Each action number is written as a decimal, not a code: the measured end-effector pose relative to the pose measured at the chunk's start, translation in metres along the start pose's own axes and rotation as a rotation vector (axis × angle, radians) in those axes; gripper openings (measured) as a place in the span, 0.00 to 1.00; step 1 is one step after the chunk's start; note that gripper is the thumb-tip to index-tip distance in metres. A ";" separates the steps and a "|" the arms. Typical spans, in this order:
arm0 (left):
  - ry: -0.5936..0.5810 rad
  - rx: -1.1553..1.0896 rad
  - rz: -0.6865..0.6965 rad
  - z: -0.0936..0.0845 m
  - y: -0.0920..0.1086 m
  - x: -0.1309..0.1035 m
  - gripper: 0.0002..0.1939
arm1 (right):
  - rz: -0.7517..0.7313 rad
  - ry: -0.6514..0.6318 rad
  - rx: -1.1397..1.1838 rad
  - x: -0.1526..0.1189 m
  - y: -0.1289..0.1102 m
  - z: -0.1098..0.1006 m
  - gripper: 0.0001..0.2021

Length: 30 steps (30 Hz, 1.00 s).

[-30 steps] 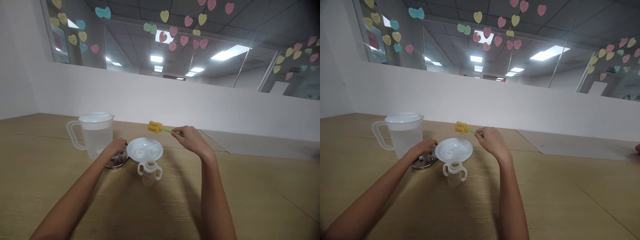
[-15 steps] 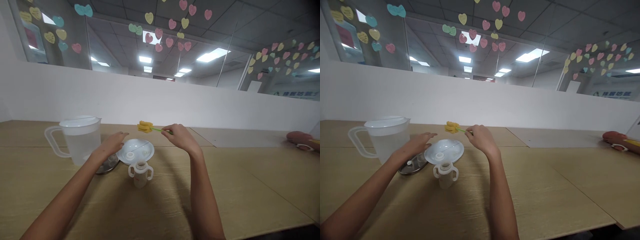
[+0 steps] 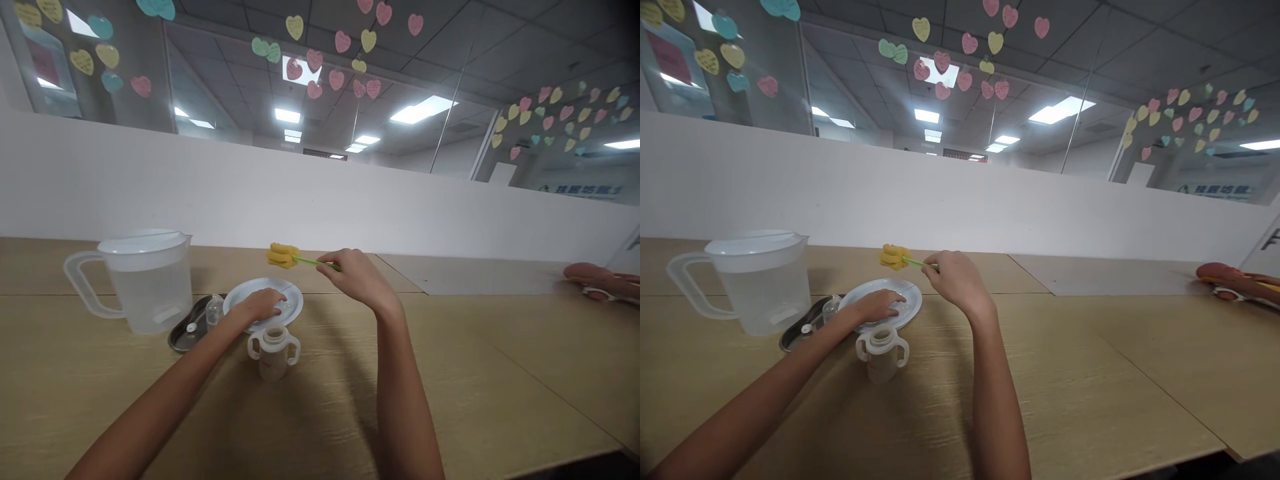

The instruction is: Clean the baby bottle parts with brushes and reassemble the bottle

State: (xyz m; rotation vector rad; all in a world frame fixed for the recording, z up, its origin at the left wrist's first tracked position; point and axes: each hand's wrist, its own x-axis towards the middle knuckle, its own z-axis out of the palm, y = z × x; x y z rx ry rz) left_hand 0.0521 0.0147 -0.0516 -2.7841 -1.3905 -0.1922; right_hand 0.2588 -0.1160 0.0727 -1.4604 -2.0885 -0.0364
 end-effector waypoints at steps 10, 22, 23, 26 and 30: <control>0.059 -0.064 -0.059 -0.004 0.000 0.001 0.16 | 0.003 -0.019 -0.042 0.002 -0.001 0.003 0.13; 0.506 -0.673 -0.125 -0.078 -0.011 -0.041 0.15 | -0.034 -0.011 -0.059 0.001 -0.010 0.007 0.14; 0.559 -0.675 -0.145 -0.079 -0.010 -0.041 0.15 | -0.042 -0.014 -0.047 0.001 -0.011 0.008 0.14; 0.658 -0.663 -0.183 -0.081 -0.005 -0.041 0.14 | -0.065 -0.026 -0.028 0.002 -0.013 0.010 0.13; 0.702 -0.633 -0.226 -0.082 -0.002 -0.042 0.15 | -0.067 -0.033 -0.029 0.003 -0.013 0.010 0.14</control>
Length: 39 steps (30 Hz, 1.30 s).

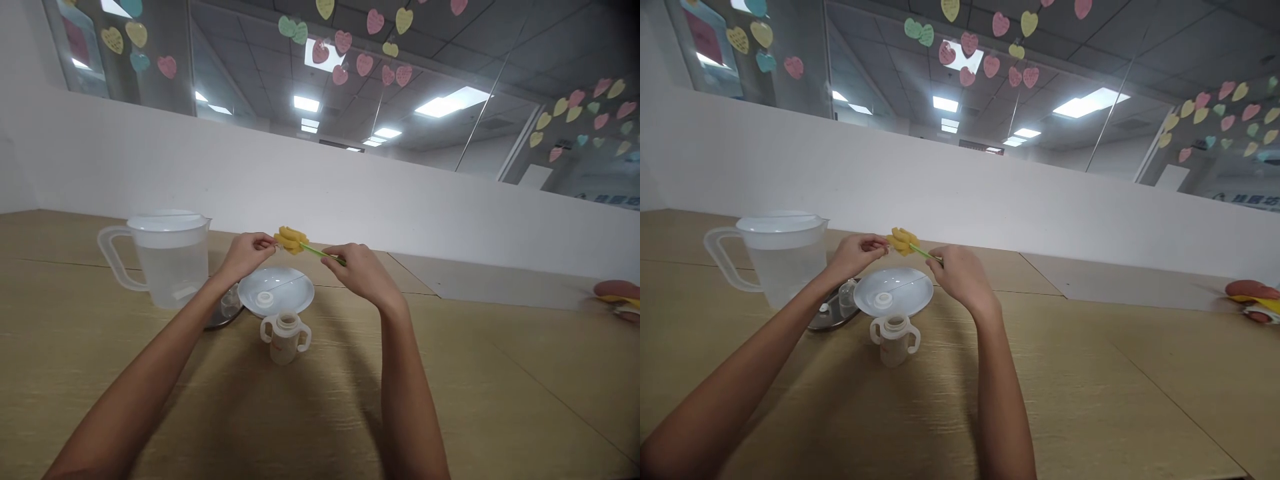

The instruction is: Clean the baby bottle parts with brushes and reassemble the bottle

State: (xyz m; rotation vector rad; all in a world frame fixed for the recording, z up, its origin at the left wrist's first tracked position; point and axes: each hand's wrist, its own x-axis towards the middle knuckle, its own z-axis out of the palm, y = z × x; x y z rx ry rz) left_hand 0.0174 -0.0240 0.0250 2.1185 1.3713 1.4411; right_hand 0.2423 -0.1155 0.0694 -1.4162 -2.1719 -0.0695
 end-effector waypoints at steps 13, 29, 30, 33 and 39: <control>0.143 0.226 0.005 -0.007 0.003 -0.005 0.14 | 0.070 -0.105 0.011 -0.004 0.006 -0.005 0.14; -0.168 -0.051 0.081 0.001 0.022 -0.014 0.16 | 0.057 -0.085 -0.097 -0.005 0.002 -0.004 0.13; -0.178 -0.066 0.070 0.002 0.022 -0.014 0.16 | 0.055 -0.083 -0.101 -0.005 0.002 -0.004 0.13; -0.189 -0.145 0.023 0.004 0.019 -0.013 0.16 | 0.039 -0.075 -0.110 -0.004 0.001 -0.003 0.13; -0.221 -0.220 0.023 0.002 0.017 -0.012 0.24 | 0.027 -0.056 -0.100 -0.003 0.002 -0.001 0.13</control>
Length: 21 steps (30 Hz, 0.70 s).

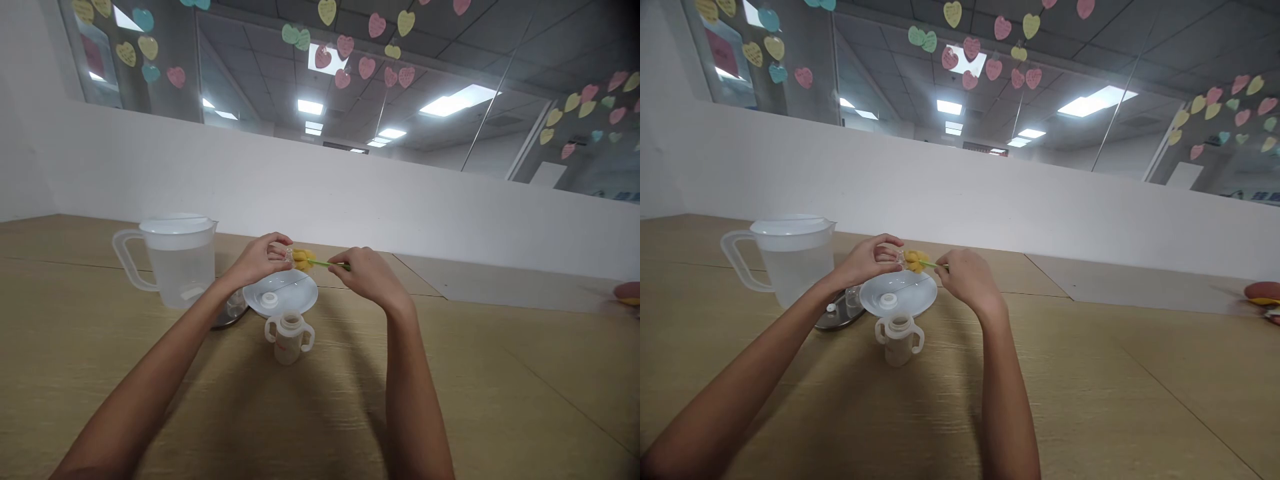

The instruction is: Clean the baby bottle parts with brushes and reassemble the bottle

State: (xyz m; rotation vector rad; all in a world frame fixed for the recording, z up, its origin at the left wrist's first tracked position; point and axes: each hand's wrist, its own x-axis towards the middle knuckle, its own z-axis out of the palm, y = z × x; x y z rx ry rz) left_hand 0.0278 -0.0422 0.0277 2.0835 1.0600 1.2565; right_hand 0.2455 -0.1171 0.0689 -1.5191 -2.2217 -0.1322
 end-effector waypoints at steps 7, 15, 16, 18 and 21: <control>0.108 0.107 0.015 -0.007 0.001 0.001 0.22 | -0.006 0.008 0.015 -0.001 0.000 0.000 0.13; 0.184 0.234 -0.025 -0.011 -0.001 0.002 0.17 | -0.004 0.010 0.016 -0.002 -0.002 0.000 0.12; 0.176 0.232 -0.022 -0.012 0.000 0.002 0.17 | 0.001 0.010 0.010 -0.002 -0.003 -0.001 0.12; 0.150 0.204 -0.012 -0.011 0.001 0.001 0.18 | 0.014 0.005 -0.007 -0.003 -0.004 -0.002 0.12; 0.089 0.154 0.006 -0.010 0.002 0.001 0.18 | 0.023 0.006 -0.050 -0.004 -0.007 -0.003 0.13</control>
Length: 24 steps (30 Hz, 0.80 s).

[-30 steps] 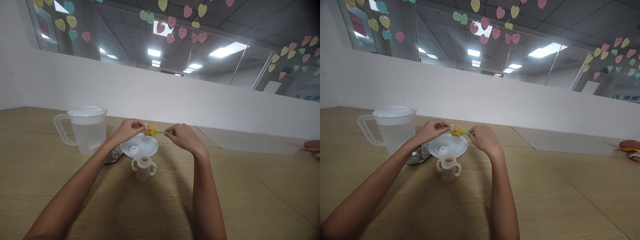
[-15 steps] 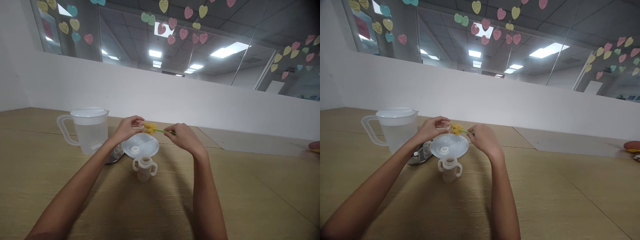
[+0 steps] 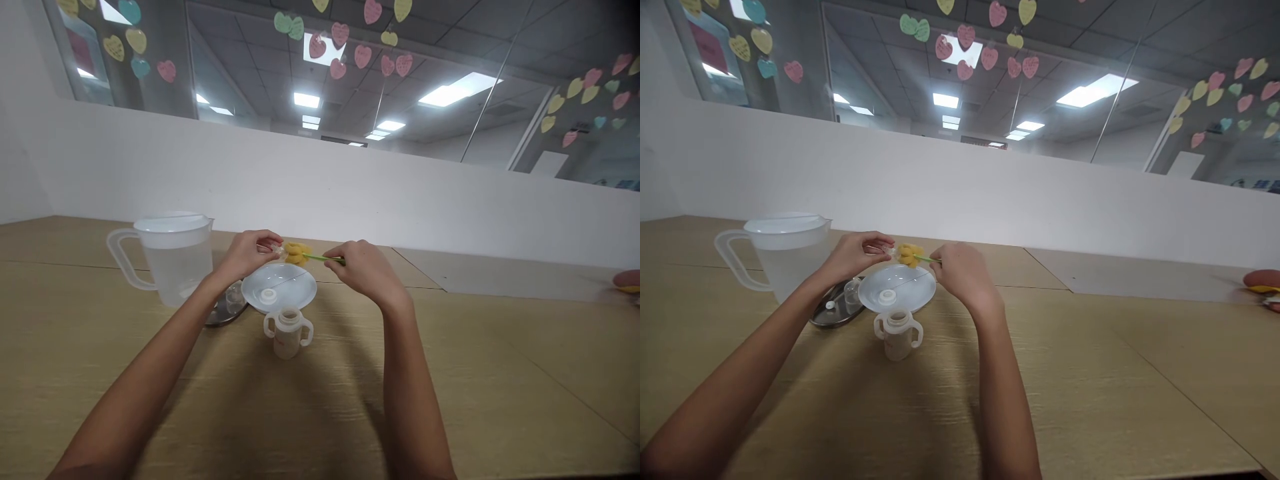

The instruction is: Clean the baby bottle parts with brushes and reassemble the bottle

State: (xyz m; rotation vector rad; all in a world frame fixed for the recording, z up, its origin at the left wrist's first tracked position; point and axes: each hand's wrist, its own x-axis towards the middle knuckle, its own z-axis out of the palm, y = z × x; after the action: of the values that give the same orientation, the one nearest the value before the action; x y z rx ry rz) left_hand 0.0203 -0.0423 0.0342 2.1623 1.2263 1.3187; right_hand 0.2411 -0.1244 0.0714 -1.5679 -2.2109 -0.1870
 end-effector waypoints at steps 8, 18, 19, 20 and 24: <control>-0.093 -0.113 -0.081 0.005 0.006 -0.003 0.19 | -0.015 0.003 -0.070 0.000 -0.004 -0.001 0.13; -0.104 -0.334 -0.211 0.005 0.018 -0.009 0.18 | -0.019 0.044 -0.051 0.001 -0.002 0.001 0.12; -0.097 -0.365 -0.217 0.005 0.018 -0.009 0.17 | -0.021 0.048 -0.046 0.002 -0.002 0.001 0.12; -0.093 -0.388 -0.219 0.006 0.019 -0.009 0.17 | -0.024 0.050 -0.041 0.003 -0.002 0.002 0.12; -0.078 -0.325 -0.218 0.008 0.014 -0.006 0.19 | -0.022 0.042 -0.026 0.005 -0.001 0.004 0.11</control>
State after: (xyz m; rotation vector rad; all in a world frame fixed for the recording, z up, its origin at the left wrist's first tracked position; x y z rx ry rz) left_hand 0.0327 -0.0542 0.0362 1.7833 1.0947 1.2331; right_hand 0.2375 -0.1188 0.0699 -1.5389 -2.2025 -0.2539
